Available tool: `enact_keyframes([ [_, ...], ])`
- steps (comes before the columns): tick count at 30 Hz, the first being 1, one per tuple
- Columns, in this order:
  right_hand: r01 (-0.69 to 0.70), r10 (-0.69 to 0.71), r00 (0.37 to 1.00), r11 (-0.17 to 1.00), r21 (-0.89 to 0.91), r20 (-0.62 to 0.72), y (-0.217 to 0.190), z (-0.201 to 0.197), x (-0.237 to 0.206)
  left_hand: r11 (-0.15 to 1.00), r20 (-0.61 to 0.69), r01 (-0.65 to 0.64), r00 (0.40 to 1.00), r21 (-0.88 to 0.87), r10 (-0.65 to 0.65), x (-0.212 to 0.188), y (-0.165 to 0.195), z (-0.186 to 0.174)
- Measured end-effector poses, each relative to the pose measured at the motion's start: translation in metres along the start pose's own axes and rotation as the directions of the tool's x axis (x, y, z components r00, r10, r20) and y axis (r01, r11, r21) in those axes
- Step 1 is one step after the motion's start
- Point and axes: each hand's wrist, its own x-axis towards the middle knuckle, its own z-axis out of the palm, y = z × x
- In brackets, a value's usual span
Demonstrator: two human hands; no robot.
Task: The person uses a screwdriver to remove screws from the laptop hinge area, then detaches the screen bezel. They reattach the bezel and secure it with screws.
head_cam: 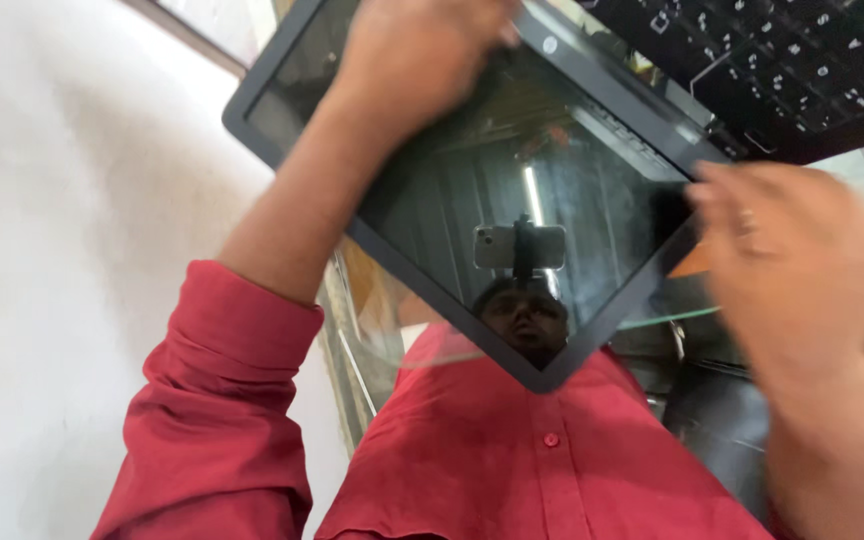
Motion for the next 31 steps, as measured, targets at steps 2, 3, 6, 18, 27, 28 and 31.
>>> enact_keyframes([
  [2, 0.041, -0.041, 0.999, 0.999, 0.012, -0.015, -0.034, 0.017, 0.03, 0.983, 0.026, -0.165, 0.985, -0.078, 0.168, 0.014, -0.005, 0.012],
  [3, -0.008, 0.008, 1.0, 1.0, 0.009, 0.02, -0.044, 0.028, 0.044, 0.971, 0.028, -0.205, 0.977, -0.119, 0.21, 0.019, -0.009, 0.014],
  [6, -0.147, 0.153, 0.981, 0.987, -0.063, 0.118, -0.061, 0.053, 0.072, 0.937, 0.16, -0.25, 0.943, -0.245, 0.293, 0.035, -0.021, 0.015],
  [18, -0.361, 0.371, 0.916, 0.928, -0.094, 0.154, -0.082, 0.092, 0.053, 0.911, 0.19, -0.232, 0.932, -0.34, 0.309, 0.027, -0.034, 0.024],
  [27, -0.623, 0.615, 0.782, 0.775, -0.108, -0.101, -0.094, 0.064, -0.006, 0.848, 0.244, -0.362, 0.847, -0.387, 0.472, 0.027, 0.077, 0.031],
  [28, -0.607, 0.599, 0.794, 0.779, -0.155, -0.101, -0.092, 0.063, -0.008, 0.849, 0.27, -0.368, 0.834, -0.379, 0.482, 0.031, 0.086, 0.032],
  [31, -0.621, 0.622, 0.783, 0.778, -0.094, -0.021, -0.08, 0.053, -0.015, 0.868, 0.322, -0.335, 0.83, -0.366, 0.456, 0.031, 0.096, 0.026],
])
